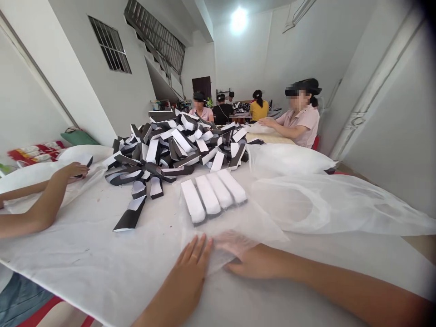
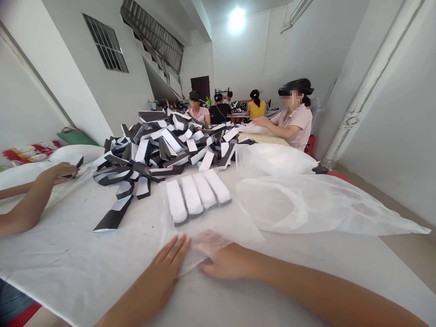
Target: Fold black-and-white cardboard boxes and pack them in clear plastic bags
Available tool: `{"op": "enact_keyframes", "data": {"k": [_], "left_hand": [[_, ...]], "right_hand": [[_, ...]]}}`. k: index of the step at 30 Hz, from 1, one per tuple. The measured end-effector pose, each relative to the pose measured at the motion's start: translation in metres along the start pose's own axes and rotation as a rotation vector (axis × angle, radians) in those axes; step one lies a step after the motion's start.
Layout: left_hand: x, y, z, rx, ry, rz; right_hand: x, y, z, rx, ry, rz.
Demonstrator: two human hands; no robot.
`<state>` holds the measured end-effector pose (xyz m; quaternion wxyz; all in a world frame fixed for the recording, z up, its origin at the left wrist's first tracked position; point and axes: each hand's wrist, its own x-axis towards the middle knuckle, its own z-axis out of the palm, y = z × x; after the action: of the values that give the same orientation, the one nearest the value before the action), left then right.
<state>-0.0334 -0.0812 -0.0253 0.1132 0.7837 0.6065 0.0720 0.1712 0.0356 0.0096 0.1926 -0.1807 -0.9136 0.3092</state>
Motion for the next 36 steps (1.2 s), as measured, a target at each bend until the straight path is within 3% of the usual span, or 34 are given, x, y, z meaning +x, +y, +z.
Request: {"op": "enact_keyframes", "data": {"k": [2, 4, 6, 9, 11, 15, 17, 20, 25, 28, 30, 33, 36], "left_hand": [[-0.003, -0.019, -0.006, 0.008, -0.032, 0.011], [-0.004, -0.034, -0.017, 0.004, -0.035, 0.02], [-0.002, -0.041, -0.028, -0.011, -0.009, -0.001], [0.002, -0.036, -0.042, -0.031, 0.056, -0.037], [0.003, -0.027, -0.045, -0.041, 0.071, -0.016], [-0.003, -0.019, -0.035, -0.054, -0.034, 0.013], [-0.012, -0.024, -0.026, -0.052, -0.093, -0.011], [-0.031, -0.037, -0.02, -0.032, -0.139, -0.034], [-0.051, -0.046, -0.05, 0.011, -0.146, -0.02], [-0.024, -0.035, -0.071, 0.035, -0.019, -0.023], [0.007, -0.024, -0.072, 0.036, 0.07, 0.024], [0.05, -0.015, -0.051, 0.053, 0.124, 0.139], [0.07, -0.02, -0.023, 0.093, 0.063, 0.191]], "right_hand": [[-0.021, -0.011, -0.018, 0.057, -0.258, -0.083], [-0.034, -0.022, -0.04, 0.137, -0.402, -0.116], [-0.038, -0.028, -0.062, 0.194, -0.315, -0.072], [-0.031, -0.021, -0.083, 0.204, 0.003, 0.064], [-0.022, -0.004, -0.084, 0.184, 0.066, 0.149], [-0.009, 0.044, -0.059, 0.067, -0.13, 0.096], [-0.009, 0.067, -0.045, -0.02, -0.189, 0.033], [-0.017, 0.09, -0.039, -0.021, -0.276, 0.052], [-0.028, 0.091, -0.063, 0.002, -0.343, 0.14], [-0.015, 0.075, -0.067, -0.06, -0.233, 0.133], [-0.002, 0.063, -0.057, -0.105, -0.15, 0.047], [0.012, 0.054, -0.03, -0.156, -0.135, -0.03], [0.01, 0.059, -0.007, -0.187, -0.237, 0.011]]}}
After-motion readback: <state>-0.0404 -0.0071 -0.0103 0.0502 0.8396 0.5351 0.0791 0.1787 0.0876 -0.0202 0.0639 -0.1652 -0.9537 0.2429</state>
